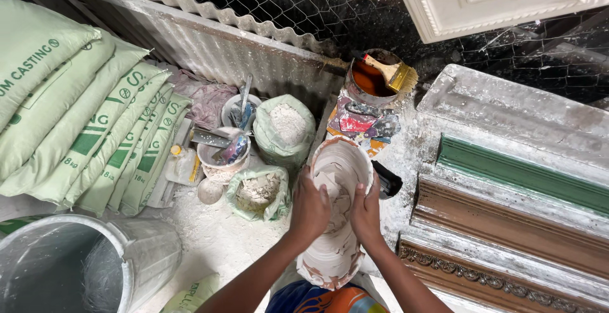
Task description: The person dips a wide brush into a paint can and applies green paint along the grooved channel of decorative plaster molding pieces laid on a workbench. They then scrape dried plaster chunks out of a clay bowl by hand and brush the bowl clean with the brush.
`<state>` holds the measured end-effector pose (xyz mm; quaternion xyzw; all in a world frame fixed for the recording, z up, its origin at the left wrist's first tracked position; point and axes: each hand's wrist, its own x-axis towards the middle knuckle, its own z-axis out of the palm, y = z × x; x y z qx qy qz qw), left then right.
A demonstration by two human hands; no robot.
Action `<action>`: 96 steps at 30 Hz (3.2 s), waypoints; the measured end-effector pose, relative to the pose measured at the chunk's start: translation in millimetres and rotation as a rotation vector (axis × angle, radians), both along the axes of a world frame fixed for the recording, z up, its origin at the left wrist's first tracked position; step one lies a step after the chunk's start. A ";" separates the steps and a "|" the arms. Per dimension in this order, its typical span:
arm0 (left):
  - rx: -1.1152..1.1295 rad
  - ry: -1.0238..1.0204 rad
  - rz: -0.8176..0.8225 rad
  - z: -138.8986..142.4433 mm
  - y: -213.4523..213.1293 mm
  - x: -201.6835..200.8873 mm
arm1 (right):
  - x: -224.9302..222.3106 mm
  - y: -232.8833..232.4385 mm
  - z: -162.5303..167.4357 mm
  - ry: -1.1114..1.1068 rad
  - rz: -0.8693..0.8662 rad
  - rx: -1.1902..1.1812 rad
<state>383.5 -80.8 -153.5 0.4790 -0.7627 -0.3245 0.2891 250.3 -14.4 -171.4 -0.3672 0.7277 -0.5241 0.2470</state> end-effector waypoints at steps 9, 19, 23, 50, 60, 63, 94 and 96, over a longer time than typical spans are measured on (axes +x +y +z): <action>-0.490 -0.554 -0.293 3.7 -5.0 44.9 | -19.5 -29.5 23.2 0.226 0.016 0.181; 0.216 0.105 0.269 21.7 -3.8 55.9 | -38.6 -36.7 34.9 1.069 0.232 0.436; 0.161 0.266 0.316 17.2 5.1 61.7 | -41.2 -42.9 39.1 1.079 0.351 0.353; 0.765 0.752 0.389 -27.6 -77.5 114.9 | -73.2 -47.6 -32.8 -0.760 0.400 0.205; 0.223 -0.020 0.021 19.8 -9.6 50.6 | -33.8 -79.3 -21.7 -0.584 0.234 0.059; -0.330 -0.307 -0.115 18.7 -3.6 53.6 | -26.8 -88.8 -27.4 -0.556 0.181 0.020; -0.094 -0.539 -0.032 16.2 -37.6 46.9 | -42.8 -148.9 -25.7 -0.294 0.560 0.323; -0.184 -0.737 0.019 21.0 -32.9 45.0 | -36.8 -149.4 -10.5 -0.183 0.594 0.261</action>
